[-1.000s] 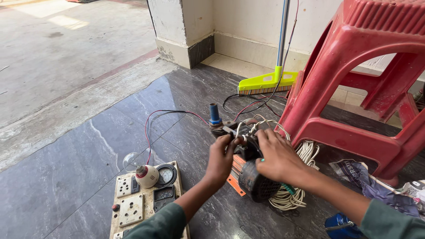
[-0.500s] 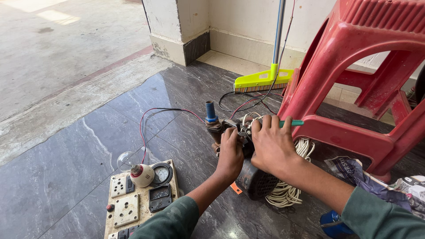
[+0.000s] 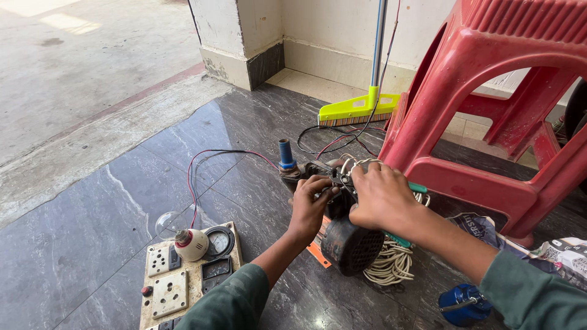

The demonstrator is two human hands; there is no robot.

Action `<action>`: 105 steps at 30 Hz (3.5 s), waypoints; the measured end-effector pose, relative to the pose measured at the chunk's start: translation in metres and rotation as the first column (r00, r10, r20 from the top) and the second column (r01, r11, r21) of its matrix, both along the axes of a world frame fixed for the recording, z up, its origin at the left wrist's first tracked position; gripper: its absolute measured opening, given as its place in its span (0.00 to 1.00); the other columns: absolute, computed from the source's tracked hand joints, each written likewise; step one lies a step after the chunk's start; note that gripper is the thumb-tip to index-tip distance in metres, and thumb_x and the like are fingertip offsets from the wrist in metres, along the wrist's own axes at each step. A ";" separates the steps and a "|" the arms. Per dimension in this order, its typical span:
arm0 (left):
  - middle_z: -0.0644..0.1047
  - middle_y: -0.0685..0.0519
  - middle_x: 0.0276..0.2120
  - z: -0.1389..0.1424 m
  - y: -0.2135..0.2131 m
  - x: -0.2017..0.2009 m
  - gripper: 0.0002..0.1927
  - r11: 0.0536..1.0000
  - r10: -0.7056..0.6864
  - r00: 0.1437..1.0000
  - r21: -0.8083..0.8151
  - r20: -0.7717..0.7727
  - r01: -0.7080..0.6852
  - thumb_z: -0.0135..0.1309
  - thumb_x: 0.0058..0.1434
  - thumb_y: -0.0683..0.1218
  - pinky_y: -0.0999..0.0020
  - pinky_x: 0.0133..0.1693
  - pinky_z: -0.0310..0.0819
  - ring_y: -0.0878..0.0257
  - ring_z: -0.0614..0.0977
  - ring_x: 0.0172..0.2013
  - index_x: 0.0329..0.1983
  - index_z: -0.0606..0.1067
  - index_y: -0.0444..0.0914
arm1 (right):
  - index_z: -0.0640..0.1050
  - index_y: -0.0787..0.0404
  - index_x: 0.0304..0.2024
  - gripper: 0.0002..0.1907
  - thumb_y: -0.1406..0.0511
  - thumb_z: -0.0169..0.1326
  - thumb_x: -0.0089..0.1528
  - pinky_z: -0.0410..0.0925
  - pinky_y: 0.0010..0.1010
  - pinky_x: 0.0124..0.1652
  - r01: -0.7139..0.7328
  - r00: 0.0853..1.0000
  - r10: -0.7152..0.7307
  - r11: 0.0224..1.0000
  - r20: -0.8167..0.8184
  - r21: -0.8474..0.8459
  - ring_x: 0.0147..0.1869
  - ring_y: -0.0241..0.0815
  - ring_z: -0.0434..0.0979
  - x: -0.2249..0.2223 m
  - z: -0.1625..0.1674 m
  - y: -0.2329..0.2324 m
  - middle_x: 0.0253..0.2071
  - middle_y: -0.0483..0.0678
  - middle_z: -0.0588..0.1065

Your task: The person is repairing a motor by connecting wires and using pliers to secure connections. They handle various wires and tools, focusing on the motor's wiring.

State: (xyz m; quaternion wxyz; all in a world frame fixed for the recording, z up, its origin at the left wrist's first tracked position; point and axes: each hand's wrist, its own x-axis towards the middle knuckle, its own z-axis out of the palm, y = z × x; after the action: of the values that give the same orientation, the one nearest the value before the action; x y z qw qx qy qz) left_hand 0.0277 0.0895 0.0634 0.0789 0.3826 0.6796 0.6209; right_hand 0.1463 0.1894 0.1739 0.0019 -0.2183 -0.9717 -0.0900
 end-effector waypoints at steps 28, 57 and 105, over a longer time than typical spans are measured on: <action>0.74 0.44 0.38 0.009 -0.010 -0.002 0.18 0.949 -0.257 0.911 -0.265 -0.323 0.173 0.45 0.70 0.58 0.47 0.49 0.53 0.47 0.70 0.47 0.43 0.72 0.39 | 0.73 0.66 0.34 0.13 0.64 0.54 0.50 0.63 0.32 0.34 -0.093 0.984 -0.113 0.310 -0.134 -0.946 0.33 0.39 0.69 0.011 -0.070 0.045 0.28 0.48 0.70; 0.78 0.44 0.32 0.030 -0.006 0.003 0.18 0.864 -0.341 0.856 -0.489 -0.387 0.123 0.38 0.73 0.54 0.47 0.49 0.56 0.46 0.73 0.46 0.37 0.72 0.39 | 0.75 0.68 0.41 0.19 0.64 0.61 0.50 0.73 0.45 0.46 -0.092 0.972 -0.043 0.835 -0.232 -0.542 0.46 0.60 0.82 0.017 -0.027 0.012 0.35 0.63 0.80; 0.75 0.47 0.56 0.013 0.001 0.106 0.52 0.802 -0.330 0.613 -0.129 0.718 0.583 0.68 0.38 0.48 0.57 0.52 0.70 0.57 0.76 0.55 0.67 0.58 0.40 | 0.68 0.67 0.58 0.45 0.53 0.70 0.45 0.68 0.35 0.56 0.029 0.910 -0.415 0.094 -0.013 -0.995 0.61 0.49 0.75 0.030 -0.050 0.013 0.57 0.62 0.74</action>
State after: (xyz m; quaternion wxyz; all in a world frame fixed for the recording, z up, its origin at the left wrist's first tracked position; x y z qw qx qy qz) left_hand 0.1341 0.0909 0.0763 0.5401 0.2783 0.5814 0.5412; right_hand 0.1762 0.2022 0.1244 -0.0123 -0.3214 -0.7296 0.6035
